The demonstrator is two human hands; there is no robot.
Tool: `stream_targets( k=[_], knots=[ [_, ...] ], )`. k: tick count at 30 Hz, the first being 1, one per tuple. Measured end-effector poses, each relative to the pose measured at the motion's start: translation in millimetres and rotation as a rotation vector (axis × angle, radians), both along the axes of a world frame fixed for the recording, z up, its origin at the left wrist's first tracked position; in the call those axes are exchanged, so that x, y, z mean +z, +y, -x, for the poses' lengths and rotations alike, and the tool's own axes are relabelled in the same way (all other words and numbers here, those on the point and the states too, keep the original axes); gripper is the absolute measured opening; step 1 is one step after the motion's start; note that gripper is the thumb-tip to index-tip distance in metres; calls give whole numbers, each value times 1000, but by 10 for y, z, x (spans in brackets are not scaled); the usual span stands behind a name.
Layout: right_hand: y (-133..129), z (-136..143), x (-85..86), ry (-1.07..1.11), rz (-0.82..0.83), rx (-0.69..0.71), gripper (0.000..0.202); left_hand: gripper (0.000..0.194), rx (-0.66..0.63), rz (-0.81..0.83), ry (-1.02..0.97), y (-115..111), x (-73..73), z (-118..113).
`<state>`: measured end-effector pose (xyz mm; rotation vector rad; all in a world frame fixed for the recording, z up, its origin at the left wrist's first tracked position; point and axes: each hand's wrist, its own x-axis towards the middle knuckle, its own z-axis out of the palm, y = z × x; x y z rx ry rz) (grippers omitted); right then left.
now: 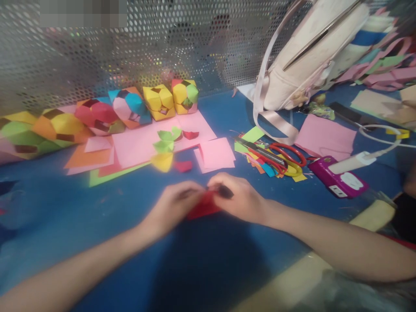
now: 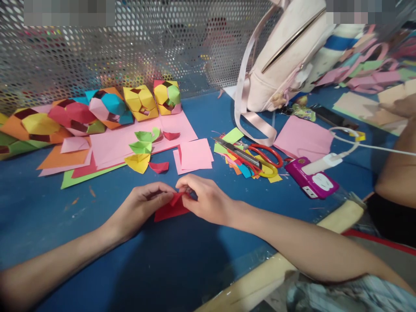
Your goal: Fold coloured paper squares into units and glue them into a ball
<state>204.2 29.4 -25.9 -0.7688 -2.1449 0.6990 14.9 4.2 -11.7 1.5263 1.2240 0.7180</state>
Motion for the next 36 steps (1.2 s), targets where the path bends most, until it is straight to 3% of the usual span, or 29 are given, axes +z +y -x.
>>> stream_targets(
  k=[8,15,19,36],
  knots=[
    [-10,8,24,7,24,7,15,18,52,-16,-25,-6,-42,-24],
    [-6,7,65,79,405,-20,15,20,104,-15,26,0,-20,-24],
    [-2,10,100,95,517,-40,14,22,96,-12,39,-5,-38,-16],
    [-5,-20,147,10,462,38,10,15,50,-114,33,-41,-55,-3]
  ],
)
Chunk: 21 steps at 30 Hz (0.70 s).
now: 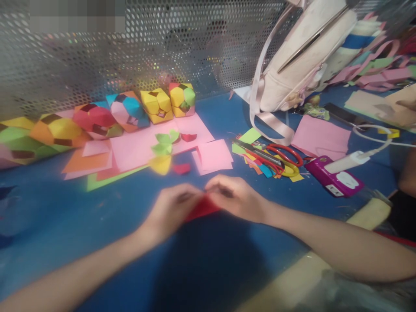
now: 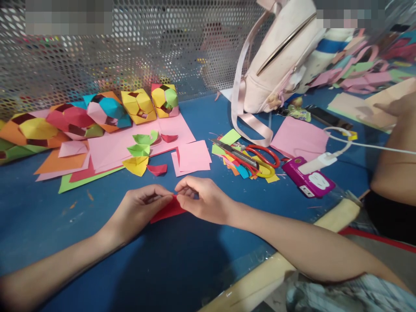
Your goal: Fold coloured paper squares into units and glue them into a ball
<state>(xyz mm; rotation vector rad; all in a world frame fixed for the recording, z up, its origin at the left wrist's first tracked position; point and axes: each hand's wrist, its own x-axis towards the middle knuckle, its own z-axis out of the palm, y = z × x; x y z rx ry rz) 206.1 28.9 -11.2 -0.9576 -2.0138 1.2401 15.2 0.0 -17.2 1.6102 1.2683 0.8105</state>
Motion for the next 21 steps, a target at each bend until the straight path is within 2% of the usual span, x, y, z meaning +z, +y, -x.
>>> stream_targets(
  k=[3,6,16,21],
  knots=[
    [-7,11,-12,-57,-95,-7,8,16,-1,-6,6,-5,4,-10],
    [0,11,-36,-85,-135,-12,15,16,0,-14,30,-2,21,-18],
    [49,-32,21,-178,-48,36,25,14,5,-4,39,-1,32,-33],
    [23,-15,-10,-92,-101,13,13,16,-21,-32,36,-12,3,-46]
  ],
)
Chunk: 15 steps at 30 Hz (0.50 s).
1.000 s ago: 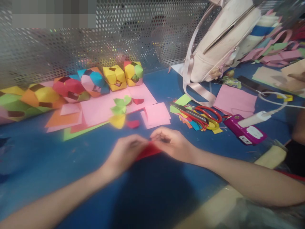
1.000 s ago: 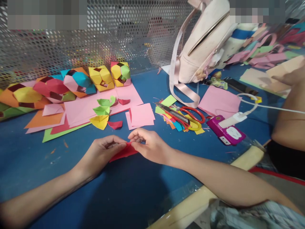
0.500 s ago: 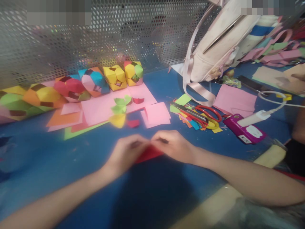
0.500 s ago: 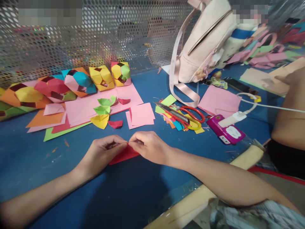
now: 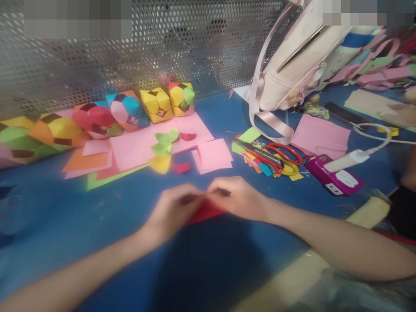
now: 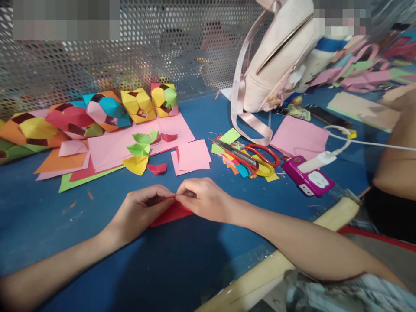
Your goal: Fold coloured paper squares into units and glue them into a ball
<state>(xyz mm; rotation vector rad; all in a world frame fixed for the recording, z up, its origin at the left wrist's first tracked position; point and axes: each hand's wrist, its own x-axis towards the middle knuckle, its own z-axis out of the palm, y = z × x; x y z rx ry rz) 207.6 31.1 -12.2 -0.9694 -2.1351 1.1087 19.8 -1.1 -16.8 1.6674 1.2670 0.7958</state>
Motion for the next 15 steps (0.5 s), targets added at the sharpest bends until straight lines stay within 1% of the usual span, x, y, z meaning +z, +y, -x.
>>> stream_targets(
  k=[3,8,12,15],
  knots=[
    [2,0,-18,13,-24,-27,14,15,13,7,-10,-2,-4,7],
    [35,-23,-3,-31,28,-84,12,21,32,65,0,20,2,68],
    [34,-24,-4,-19,28,-72,11,23,63,82,-15,38,-24,93],
    [27,-19,-16,4,-5,-70,11,21,87,100,-39,38,-24,86]
  ],
)
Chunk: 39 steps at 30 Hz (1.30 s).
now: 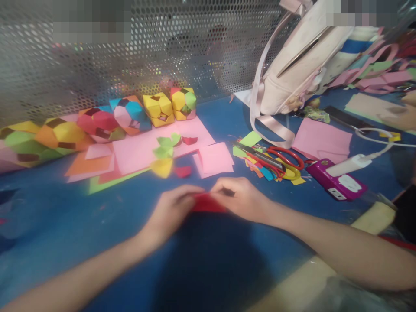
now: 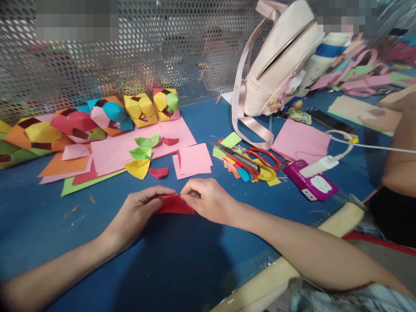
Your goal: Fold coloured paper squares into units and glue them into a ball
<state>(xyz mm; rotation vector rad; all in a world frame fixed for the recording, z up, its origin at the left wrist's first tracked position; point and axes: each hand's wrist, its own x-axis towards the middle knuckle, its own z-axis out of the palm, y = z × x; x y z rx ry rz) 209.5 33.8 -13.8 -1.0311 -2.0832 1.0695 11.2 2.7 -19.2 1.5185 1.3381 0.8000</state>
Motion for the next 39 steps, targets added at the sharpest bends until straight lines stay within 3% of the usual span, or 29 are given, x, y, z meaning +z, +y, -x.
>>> stream_targets(
  k=[5,10,18,26,35,39],
  knots=[
    [4,4,-20,26,-75,5,11,23,-10,8,-14,-12,68,-31],
    [8,-1,-19,-14,-14,-13,10,24,-97,-87,124,21,96,-43],
    [-6,2,29,-16,77,-19,11,27,-132,-120,200,27,147,-40],
    [-20,3,-3,-6,-80,35,14,19,-113,-76,144,23,135,-48],
    [-43,24,-14,14,-125,46,15,21,-220,-313,212,-13,89,-50],
    [-37,21,-26,14,-217,66,16,21,-234,-353,259,-24,106,-50]
  ],
)
